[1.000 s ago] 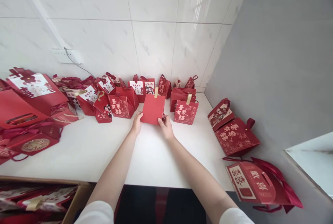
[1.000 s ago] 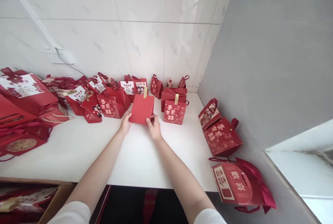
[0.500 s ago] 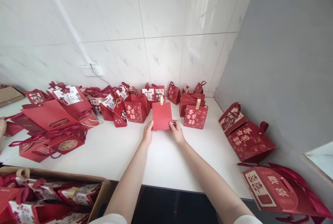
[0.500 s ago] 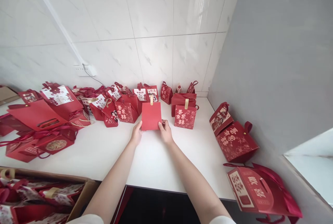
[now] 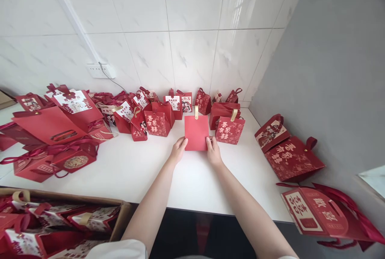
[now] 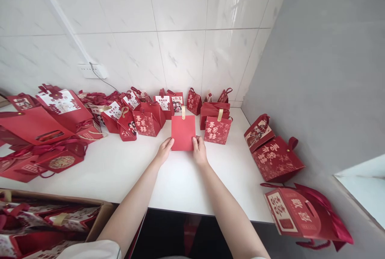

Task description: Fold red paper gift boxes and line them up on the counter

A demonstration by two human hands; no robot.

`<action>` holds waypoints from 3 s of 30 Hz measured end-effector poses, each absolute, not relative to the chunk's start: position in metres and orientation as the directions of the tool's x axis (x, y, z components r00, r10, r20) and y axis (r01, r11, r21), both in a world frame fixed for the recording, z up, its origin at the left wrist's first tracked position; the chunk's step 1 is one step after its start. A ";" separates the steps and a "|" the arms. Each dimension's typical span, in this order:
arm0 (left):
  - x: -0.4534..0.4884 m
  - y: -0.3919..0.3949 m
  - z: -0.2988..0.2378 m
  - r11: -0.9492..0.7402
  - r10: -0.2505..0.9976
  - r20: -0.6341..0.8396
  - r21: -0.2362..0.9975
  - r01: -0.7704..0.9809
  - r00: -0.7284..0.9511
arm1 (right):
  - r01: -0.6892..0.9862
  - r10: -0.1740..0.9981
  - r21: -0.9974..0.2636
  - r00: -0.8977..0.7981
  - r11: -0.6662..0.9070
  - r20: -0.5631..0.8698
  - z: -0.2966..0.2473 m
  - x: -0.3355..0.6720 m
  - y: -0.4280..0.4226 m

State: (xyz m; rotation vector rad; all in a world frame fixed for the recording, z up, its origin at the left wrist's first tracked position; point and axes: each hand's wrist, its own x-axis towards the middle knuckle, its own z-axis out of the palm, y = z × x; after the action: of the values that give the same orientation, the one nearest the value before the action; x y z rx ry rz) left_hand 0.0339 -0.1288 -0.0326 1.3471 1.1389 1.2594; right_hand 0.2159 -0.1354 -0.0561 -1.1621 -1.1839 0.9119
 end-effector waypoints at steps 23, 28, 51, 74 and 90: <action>0.058 -0.099 -0.049 -0.300 0.937 0.316 0.947 -0.119 0.151 | 0.375 0.826 -0.765 -0.005 0.524 0.564 -0.039 0.213 -0.144; 0.058 -0.096 -0.045 -0.232 0.965 0.247 0.959 -0.161 0.084 | 0.393 0.812 -0.734 -0.060 0.554 0.581 -0.043 0.210 -0.138; 0.061 -0.108 -0.045 -0.418 0.885 0.361 0.894 0.162 0.293 | -0.147 0.949 -0.942 -0.042 0.303 0.312 -0.041 0.215 -0.133; 0.040 -0.096 -0.032 0.046 0.992 0.022 0.847 -0.529 0.122 | -0.095 0.947 -0.952 -0.117 0.290 0.300 -0.050 0.210 -0.127; 0.050 -0.101 -0.026 -0.019 0.971 0.118 0.907 -0.421 0.210 | -0.072 0.975 -0.973 -0.017 0.221 0.223 -0.066 0.213 -0.117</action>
State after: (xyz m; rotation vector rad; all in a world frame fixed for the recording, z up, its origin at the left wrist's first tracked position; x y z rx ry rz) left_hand 0.0502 -0.1008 -0.0263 1.0393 0.6925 1.2606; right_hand 0.2134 -0.1169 -0.0662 -0.9814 -1.2742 1.0925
